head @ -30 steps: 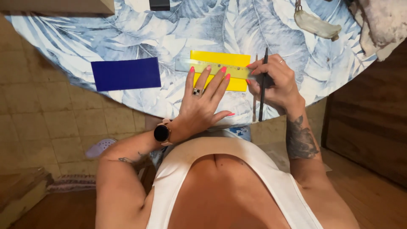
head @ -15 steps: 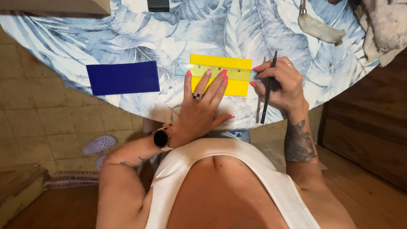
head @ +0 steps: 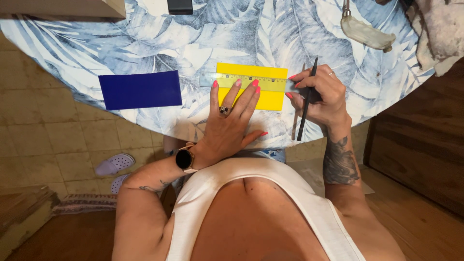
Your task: Measuring, marking, and cutting material strips using various hand tools on a craft table
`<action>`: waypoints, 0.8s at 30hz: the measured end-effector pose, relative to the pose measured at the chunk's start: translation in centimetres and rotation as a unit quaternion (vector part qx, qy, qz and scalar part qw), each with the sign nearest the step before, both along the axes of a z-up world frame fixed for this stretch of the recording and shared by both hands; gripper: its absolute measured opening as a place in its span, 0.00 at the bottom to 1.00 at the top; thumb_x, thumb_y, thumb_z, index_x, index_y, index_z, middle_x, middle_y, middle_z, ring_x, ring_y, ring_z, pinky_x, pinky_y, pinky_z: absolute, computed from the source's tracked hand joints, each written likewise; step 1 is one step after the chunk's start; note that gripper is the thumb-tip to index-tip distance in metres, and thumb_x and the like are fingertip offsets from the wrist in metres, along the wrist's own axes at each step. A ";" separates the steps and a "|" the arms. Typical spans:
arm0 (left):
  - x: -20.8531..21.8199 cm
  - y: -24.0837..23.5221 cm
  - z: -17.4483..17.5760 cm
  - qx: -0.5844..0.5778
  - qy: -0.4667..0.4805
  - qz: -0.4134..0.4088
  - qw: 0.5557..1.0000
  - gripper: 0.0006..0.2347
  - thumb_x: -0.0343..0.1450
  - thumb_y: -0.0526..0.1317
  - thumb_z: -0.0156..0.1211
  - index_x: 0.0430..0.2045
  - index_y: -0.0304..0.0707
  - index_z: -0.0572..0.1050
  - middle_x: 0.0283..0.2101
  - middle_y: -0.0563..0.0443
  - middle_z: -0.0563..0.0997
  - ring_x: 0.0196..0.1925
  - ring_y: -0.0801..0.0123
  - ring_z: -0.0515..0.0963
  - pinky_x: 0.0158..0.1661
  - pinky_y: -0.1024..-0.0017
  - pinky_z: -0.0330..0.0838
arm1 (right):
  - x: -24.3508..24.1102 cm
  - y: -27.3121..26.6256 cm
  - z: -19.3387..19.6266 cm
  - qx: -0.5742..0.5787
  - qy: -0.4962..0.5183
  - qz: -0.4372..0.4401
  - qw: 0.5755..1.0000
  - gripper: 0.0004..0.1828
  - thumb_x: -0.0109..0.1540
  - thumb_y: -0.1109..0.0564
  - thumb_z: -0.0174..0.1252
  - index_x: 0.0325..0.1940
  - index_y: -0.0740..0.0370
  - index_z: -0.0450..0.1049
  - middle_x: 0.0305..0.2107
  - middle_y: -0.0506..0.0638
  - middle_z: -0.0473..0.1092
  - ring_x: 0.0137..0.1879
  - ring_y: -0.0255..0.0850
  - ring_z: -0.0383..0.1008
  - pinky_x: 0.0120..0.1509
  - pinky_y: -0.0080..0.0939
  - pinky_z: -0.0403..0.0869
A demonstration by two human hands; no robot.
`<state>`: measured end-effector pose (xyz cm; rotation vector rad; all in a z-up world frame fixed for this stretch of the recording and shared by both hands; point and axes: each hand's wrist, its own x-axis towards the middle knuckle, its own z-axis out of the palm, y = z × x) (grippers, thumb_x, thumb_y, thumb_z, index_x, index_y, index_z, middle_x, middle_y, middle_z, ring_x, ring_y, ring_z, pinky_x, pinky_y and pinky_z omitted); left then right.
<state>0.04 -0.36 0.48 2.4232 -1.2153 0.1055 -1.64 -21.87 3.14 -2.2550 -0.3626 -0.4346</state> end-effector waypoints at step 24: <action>0.1 -0.1 0.3 -0.010 -0.042 0.005 0.999 0.30 0.61 0.55 0.53 0.50 0.32 0.61 0.54 0.42 0.60 0.57 0.50 0.56 0.50 0.38 0.46 | 0.1 -0.1 -0.1 0.020 0.004 0.003 1.000 0.08 0.53 0.59 0.61 0.26 0.63 0.68 0.27 0.55 0.71 0.33 0.51 0.67 0.39 0.43 0.67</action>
